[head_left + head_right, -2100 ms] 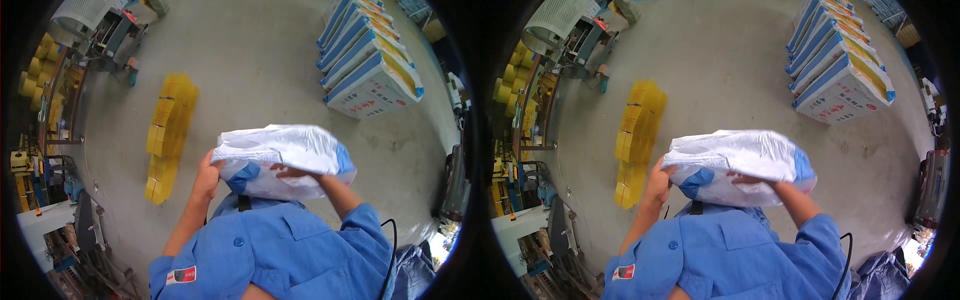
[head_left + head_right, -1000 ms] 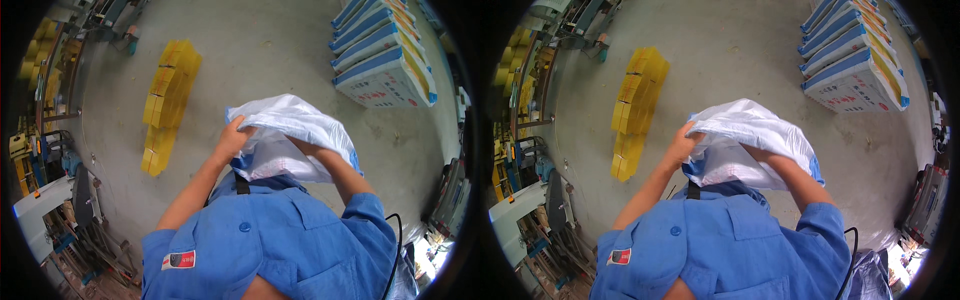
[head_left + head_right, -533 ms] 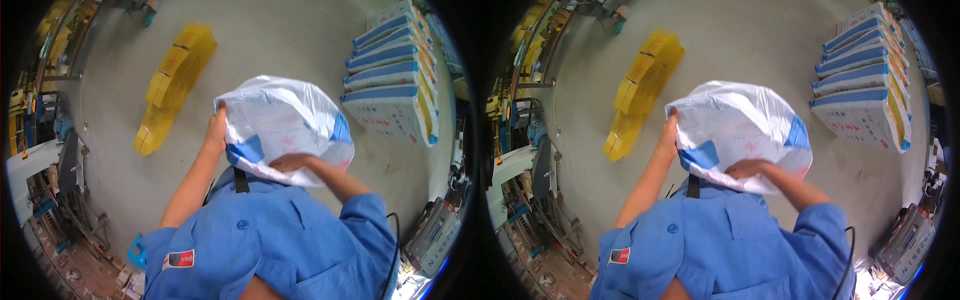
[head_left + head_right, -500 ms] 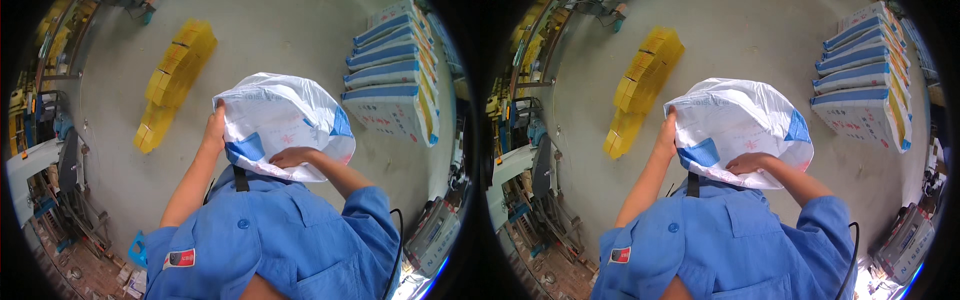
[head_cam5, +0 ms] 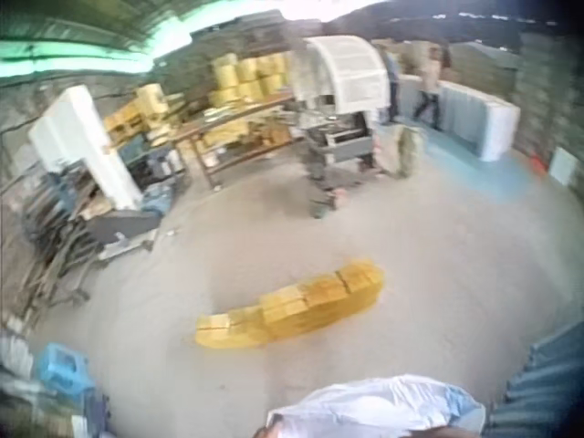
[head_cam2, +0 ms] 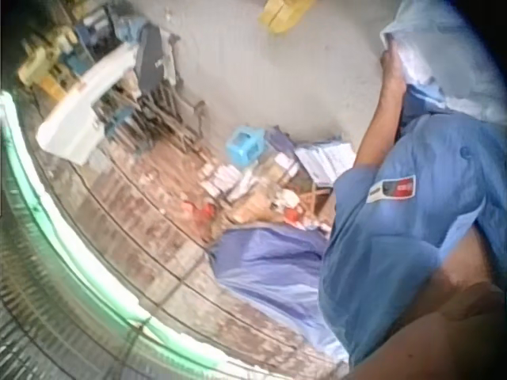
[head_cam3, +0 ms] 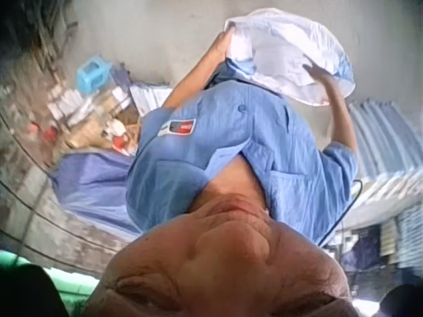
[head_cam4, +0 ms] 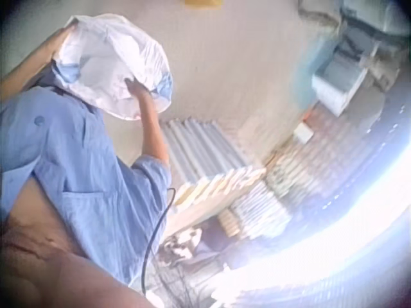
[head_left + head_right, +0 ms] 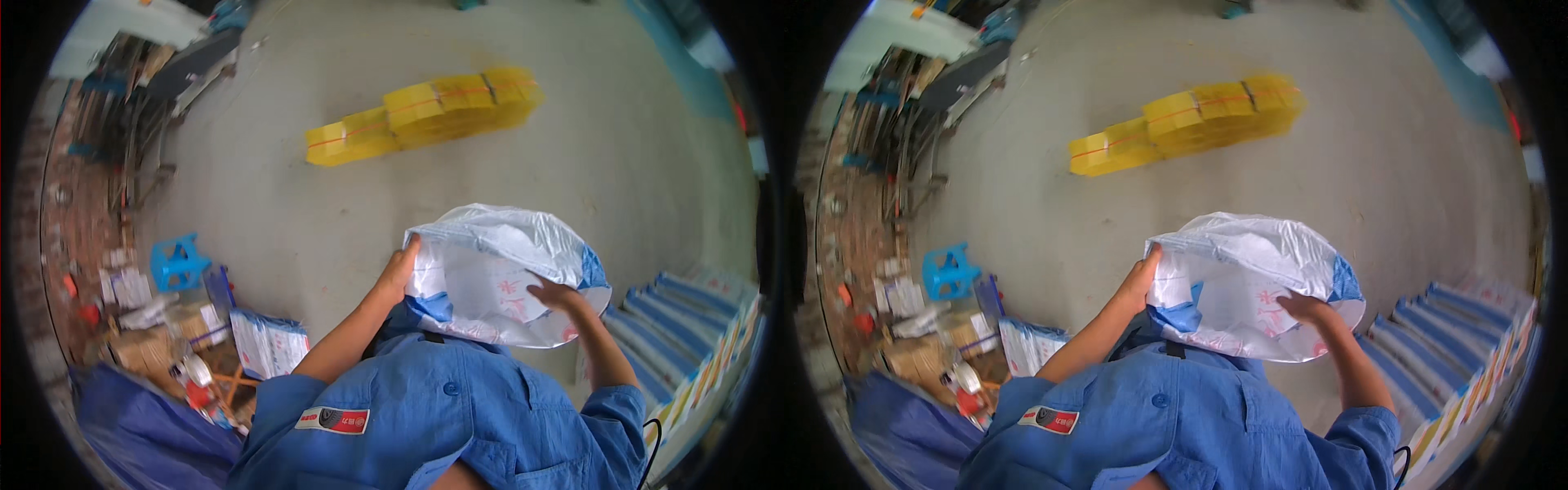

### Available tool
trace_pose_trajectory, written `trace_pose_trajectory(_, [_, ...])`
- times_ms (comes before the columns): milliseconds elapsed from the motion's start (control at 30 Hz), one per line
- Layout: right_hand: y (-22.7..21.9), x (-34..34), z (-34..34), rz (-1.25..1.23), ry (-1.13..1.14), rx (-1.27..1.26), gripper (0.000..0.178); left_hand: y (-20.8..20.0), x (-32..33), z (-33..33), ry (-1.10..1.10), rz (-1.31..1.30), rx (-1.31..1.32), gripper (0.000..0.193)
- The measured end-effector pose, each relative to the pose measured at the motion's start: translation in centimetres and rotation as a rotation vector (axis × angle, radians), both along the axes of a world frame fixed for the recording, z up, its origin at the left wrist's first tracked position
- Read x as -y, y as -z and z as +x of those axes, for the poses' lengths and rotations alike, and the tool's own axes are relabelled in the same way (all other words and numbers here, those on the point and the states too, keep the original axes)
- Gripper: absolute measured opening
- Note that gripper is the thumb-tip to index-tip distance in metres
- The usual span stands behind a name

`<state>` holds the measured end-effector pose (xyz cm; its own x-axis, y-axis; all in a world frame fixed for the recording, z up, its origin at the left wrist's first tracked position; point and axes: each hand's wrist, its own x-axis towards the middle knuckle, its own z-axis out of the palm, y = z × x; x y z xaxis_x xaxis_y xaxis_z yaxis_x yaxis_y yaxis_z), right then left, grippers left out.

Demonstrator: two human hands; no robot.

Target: The person is bundling stacks of yellow paper using a strapping machine and then placing them into a larger shipping bag.

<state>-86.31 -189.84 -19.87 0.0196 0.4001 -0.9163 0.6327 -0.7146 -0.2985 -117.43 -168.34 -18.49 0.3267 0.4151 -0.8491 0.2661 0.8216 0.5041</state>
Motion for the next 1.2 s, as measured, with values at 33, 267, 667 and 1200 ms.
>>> trace_pose_trajectory(33, [-2.0,-2.3,-0.4,0.021,-0.007,-0.055,0.056,0.0,0.3,-0.6,-0.073,0.005,-0.037,0.065])
trace_pose_trajectory(267, [2.3,-2.9,5.2,0.325,-0.574,0.008,0.060,0.1,4.5,-1.5,-0.417,0.082,0.036,0.056])
trace_pose_trajectory(667, [3.7,-1.6,2.0,0.507,-0.429,0.258,0.056,-2.6,1.9,0.4,-0.284,0.276,0.082,0.063])
trace_pose_trajectory(1200, [-1.0,-23.8,7.2,0.982,0.384,0.017,0.018,-1.5,-0.3,1.6,-0.171,0.188,-0.117,0.069])
